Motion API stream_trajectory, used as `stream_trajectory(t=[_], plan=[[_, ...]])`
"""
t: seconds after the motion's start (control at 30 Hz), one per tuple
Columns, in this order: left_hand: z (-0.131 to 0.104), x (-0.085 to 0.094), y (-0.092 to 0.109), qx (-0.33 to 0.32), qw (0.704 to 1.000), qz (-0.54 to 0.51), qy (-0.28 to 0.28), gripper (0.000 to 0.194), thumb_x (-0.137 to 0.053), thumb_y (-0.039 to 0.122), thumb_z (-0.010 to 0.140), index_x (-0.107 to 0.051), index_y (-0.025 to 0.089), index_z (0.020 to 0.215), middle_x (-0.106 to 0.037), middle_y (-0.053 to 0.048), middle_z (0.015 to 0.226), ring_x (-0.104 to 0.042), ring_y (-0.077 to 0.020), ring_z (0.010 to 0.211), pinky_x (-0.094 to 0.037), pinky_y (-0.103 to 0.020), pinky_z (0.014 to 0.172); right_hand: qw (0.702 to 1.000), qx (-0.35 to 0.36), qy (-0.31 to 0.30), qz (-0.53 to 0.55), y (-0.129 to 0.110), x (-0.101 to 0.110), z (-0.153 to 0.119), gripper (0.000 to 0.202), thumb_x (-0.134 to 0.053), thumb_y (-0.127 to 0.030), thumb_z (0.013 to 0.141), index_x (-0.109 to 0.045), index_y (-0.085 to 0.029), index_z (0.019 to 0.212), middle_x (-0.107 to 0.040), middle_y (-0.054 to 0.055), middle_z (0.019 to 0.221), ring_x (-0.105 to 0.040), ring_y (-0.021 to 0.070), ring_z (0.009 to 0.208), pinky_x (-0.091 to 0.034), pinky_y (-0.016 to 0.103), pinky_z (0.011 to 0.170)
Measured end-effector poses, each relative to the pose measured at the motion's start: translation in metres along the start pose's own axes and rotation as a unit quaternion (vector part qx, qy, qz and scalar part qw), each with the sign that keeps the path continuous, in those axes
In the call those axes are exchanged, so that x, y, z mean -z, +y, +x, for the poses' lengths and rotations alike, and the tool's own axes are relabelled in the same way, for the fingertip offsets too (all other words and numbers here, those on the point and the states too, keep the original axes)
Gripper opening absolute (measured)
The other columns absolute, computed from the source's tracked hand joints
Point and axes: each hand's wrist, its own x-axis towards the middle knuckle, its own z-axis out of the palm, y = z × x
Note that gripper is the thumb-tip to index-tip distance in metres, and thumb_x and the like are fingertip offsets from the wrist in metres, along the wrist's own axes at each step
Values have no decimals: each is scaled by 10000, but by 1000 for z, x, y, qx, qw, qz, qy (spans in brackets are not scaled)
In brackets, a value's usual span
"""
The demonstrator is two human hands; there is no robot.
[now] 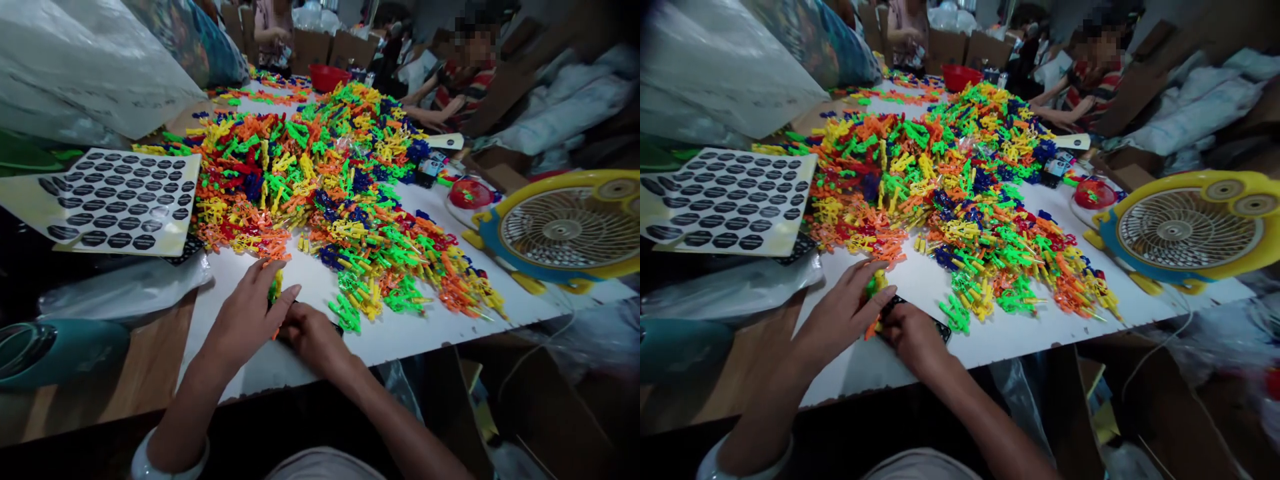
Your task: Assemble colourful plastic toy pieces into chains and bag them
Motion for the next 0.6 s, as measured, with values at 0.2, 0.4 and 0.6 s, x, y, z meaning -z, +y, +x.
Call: stream_trajectory(t=[0.2, 0.4, 0.6], plan=[[3, 3, -7, -38, 999, 4, -2, 514, -354, 538, 927, -465, 252, 1340, -443, -76, 1429, -396, -232, 1349, -374, -423, 1097, 927, -192, 96, -309, 47, 88, -10, 202, -550, -194, 874, -590, -149, 1067, -610, 130, 1080, -616, 224, 882, -433, 296, 702], [9, 4, 1, -79, 992, 81, 55, 589, -336, 599, 910, -520, 186, 1287, -458, -130, 1420, -421, -289, 1327, -364, -478, 1093, 920, -205, -2, -334, 53, 111, -13, 340, -619, -242, 861, -545, -140, 1177, -587, 141, 1163, -586, 252, 1061, -430, 295, 780], [11, -9, -13, -71, 994, 75, 44, 556, -318, 580, 908, -462, 242, 1325, -441, -111, 1432, -426, -292, 1325, -362, -512, 1094, 922, -204, -14, -329, 48, 117, -16, 187, -546, -124, 857, -604, -176, 1027, -647, 108, 1053, -623, 225, 953, -427, 282, 726]])
